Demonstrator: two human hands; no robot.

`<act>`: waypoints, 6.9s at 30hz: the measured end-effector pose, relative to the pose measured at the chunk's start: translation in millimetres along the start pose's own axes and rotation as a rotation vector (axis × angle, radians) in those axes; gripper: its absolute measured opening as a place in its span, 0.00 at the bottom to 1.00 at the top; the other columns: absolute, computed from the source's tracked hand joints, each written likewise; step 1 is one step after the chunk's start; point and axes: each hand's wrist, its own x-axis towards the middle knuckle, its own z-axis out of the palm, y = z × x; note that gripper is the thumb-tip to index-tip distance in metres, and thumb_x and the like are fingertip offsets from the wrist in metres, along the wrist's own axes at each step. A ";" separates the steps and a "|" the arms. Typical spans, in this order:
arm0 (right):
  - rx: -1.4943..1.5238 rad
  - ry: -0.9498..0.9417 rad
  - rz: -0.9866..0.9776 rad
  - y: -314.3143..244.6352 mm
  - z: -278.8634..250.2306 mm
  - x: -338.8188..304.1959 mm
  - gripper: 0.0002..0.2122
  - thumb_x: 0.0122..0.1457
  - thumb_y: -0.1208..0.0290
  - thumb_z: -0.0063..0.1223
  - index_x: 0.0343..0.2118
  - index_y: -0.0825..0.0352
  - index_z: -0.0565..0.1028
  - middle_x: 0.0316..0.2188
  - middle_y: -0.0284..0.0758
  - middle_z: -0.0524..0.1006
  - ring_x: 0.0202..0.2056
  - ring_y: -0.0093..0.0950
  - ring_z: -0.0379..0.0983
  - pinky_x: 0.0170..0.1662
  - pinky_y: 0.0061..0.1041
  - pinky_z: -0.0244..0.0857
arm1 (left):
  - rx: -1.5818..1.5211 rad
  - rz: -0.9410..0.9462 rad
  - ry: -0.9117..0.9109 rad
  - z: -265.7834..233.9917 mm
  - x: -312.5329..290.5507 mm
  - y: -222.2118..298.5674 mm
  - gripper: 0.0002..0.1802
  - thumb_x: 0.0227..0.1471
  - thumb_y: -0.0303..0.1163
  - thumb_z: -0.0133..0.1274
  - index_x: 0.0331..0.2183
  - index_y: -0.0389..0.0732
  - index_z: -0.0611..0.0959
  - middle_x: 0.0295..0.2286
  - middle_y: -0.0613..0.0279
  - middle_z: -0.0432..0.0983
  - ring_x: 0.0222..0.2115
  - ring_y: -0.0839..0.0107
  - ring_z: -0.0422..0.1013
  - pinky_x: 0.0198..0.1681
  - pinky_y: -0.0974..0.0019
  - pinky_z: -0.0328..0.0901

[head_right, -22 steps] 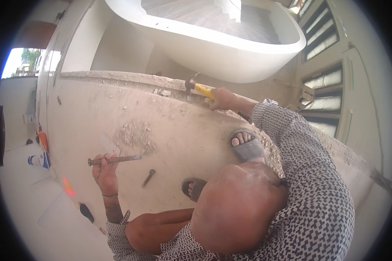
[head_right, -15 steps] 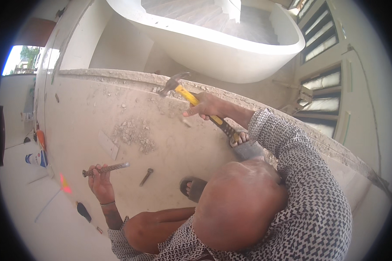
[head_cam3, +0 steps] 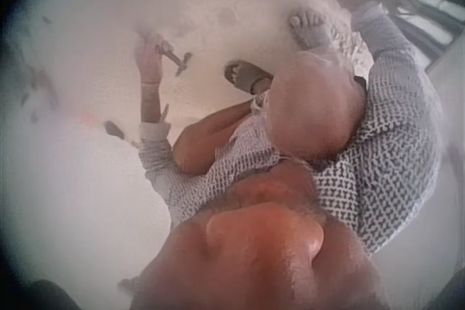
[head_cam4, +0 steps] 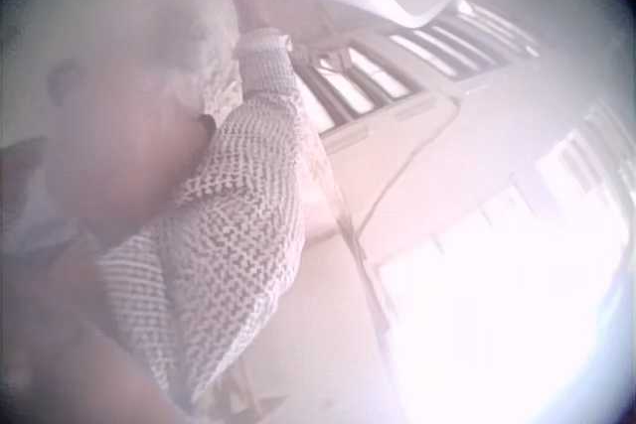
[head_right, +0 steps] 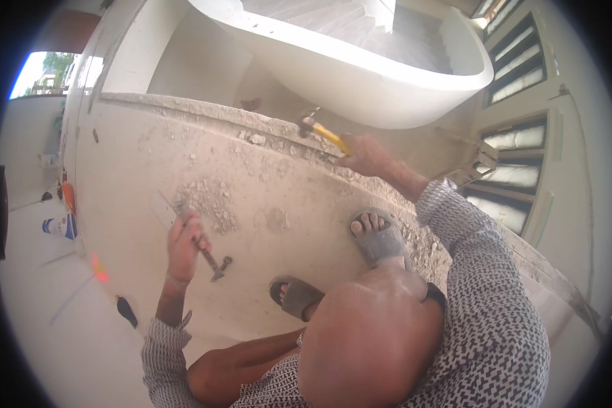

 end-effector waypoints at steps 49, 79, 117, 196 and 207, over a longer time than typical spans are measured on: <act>0.569 0.311 0.495 31.2 -58.2 -111.2 0.15 0.61 0.61 0.57 0.31 0.72 0.74 0.19 0.33 0.73 0.17 0.19 0.67 0.19 0.23 0.60 | 0.021 -0.160 0.796 33.0 118.2 -156.2 0.21 0.56 0.43 0.60 0.40 0.35 0.76 0.37 0.59 0.72 0.31 0.67 0.71 0.33 0.62 0.70; 0.121 -0.291 0.069 -95.0 -105.9 11.1 0.16 0.69 0.59 0.47 0.32 0.70 0.71 0.18 0.33 0.72 0.16 0.23 0.67 0.21 0.30 0.60 | 0.186 0.426 0.316 250.9 196.7 -117.6 0.14 0.59 0.36 0.57 0.37 0.36 0.72 0.28 0.43 0.79 0.31 0.41 0.76 0.34 0.48 0.69; -0.559 0.019 -0.504 -192.2 -108.4 145.4 0.09 0.63 0.70 0.51 0.42 0.67 0.76 0.34 0.36 0.75 0.40 0.35 0.75 0.43 0.31 0.72 | 0.388 0.478 0.456 248.8 185.2 -141.8 0.19 0.62 0.47 0.54 0.34 0.39 0.76 0.21 0.45 0.74 0.52 0.27 0.65 0.61 0.36 0.53; -0.297 -0.455 0.434 -203.6 -107.7 74.7 0.12 0.66 0.63 0.53 0.42 0.68 0.76 0.30 0.31 0.75 0.26 0.20 0.72 0.27 0.25 0.67 | 0.350 0.569 0.483 260.1 172.5 -158.8 0.19 0.59 0.47 0.57 0.38 0.39 0.79 0.26 0.53 0.76 0.45 0.48 0.72 0.60 0.47 0.58; -0.363 -0.521 0.422 -196.0 -99.9 78.7 0.11 0.69 0.59 0.50 0.42 0.62 0.73 0.18 0.22 0.66 0.12 0.14 0.59 0.12 0.19 0.54 | 0.436 0.585 0.663 278.9 169.2 -167.2 0.20 0.59 0.48 0.56 0.35 0.39 0.79 0.26 0.49 0.76 0.44 0.49 0.73 0.61 0.45 0.57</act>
